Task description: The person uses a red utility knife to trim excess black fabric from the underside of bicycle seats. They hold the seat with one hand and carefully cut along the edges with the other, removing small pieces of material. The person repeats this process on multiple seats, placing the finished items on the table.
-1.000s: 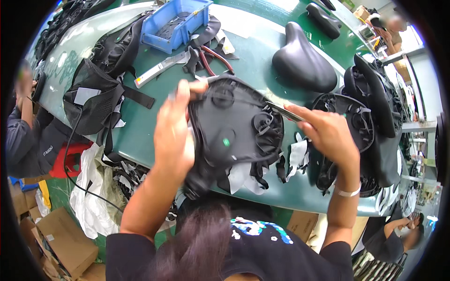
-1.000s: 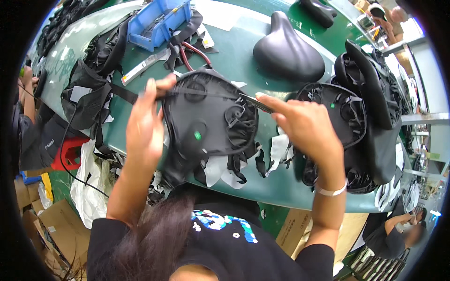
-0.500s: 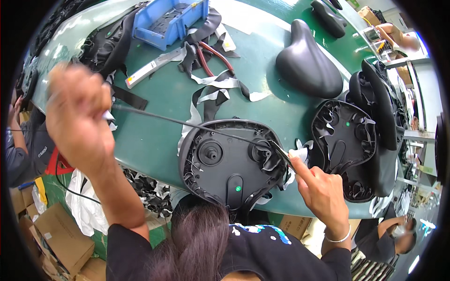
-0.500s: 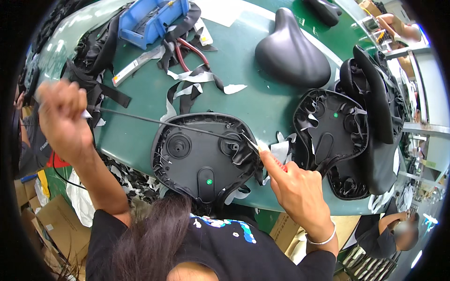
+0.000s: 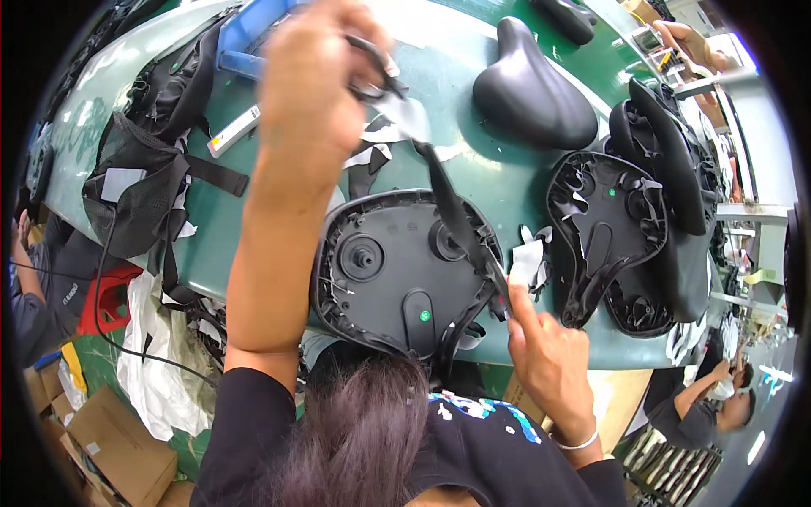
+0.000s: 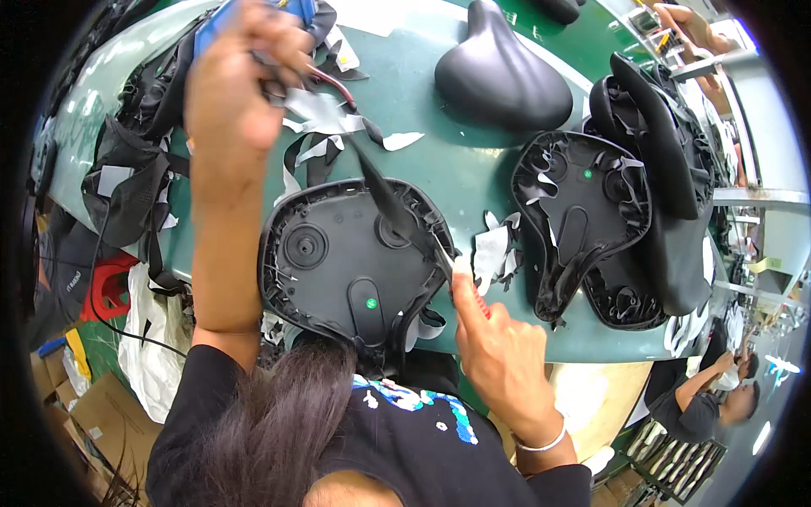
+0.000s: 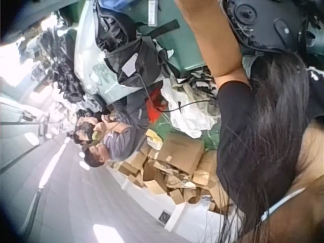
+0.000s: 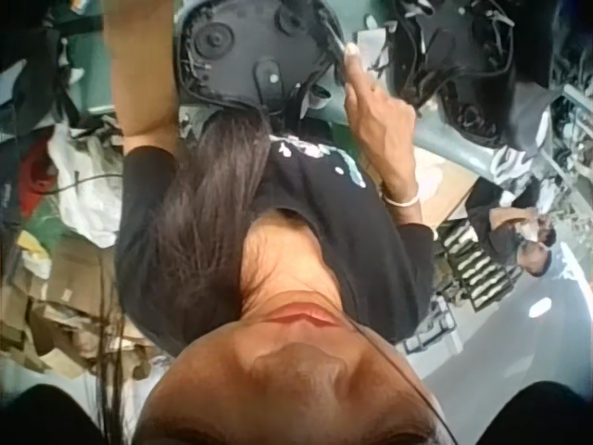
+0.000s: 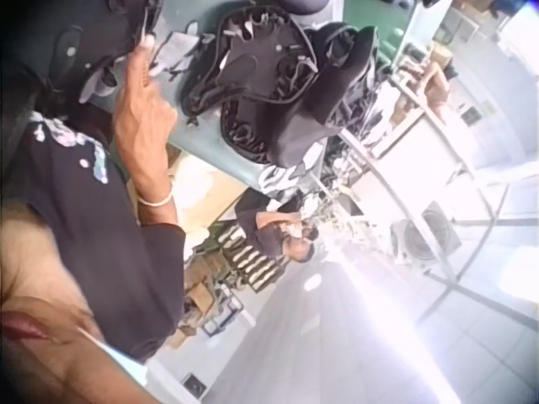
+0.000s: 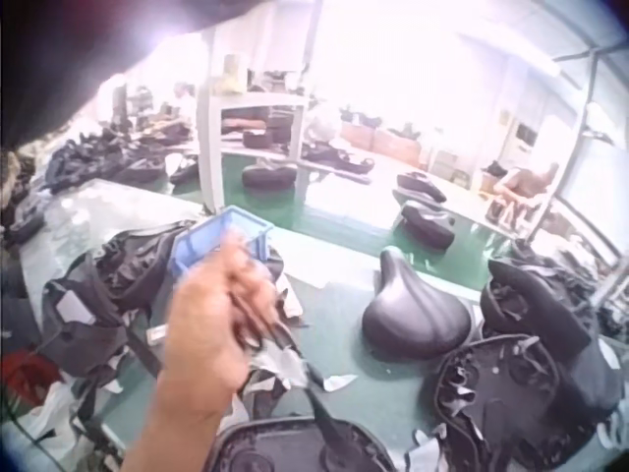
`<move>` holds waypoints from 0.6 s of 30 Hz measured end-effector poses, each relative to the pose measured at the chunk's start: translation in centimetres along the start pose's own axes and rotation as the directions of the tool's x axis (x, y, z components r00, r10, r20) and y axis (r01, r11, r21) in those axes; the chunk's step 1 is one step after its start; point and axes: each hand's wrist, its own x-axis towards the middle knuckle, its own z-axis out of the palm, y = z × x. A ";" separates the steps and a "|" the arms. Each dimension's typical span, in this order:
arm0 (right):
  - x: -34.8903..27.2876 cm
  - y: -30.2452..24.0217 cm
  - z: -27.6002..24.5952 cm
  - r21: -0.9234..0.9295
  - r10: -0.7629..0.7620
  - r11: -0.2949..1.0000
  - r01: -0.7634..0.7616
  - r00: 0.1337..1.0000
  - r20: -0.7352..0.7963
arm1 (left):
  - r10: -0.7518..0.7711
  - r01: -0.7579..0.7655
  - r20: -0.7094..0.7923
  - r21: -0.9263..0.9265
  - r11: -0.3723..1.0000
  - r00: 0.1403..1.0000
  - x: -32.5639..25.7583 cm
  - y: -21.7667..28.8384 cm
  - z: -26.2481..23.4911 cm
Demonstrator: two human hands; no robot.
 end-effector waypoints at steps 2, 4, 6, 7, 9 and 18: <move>-1.4 -0.7 0.5 0.125 0.134 0.983 -0.134 0.991 0.013 | 0.660 -0.272 0.292 0.953 -0.136 0.693 -2.6 2.2 0.7; -2.2 -1.1 1.4 0.304 0.125 0.946 -0.108 0.992 -0.035 | 0.871 -0.388 -0.215 0.829 0.402 0.441 -3.3 6.3 -2.0; -2.0 -0.4 2.3 0.527 0.199 0.838 -0.141 0.978 -0.055 | 0.675 -0.353 0.140 0.916 0.189 0.724 -4.7 5.3 -1.8; -1.3 -0.1 2.6 0.632 0.293 0.754 -0.182 0.953 -0.075 | 0.327 -0.296 0.116 0.758 0.581 0.938 -4.8 2.9 -1.0; 0.3 0.0 2.3 0.822 0.411 0.553 -0.133 0.902 -0.131 | -0.369 -0.236 0.257 0.966 0.102 0.893 -6.4 0.0 -3.1; 13.0 7.2 -6.8 0.756 0.485 0.582 0.300 0.618 -0.619 | -0.168 0.264 -0.219 0.553 0.790 0.961 0.0 -1.9 -2.8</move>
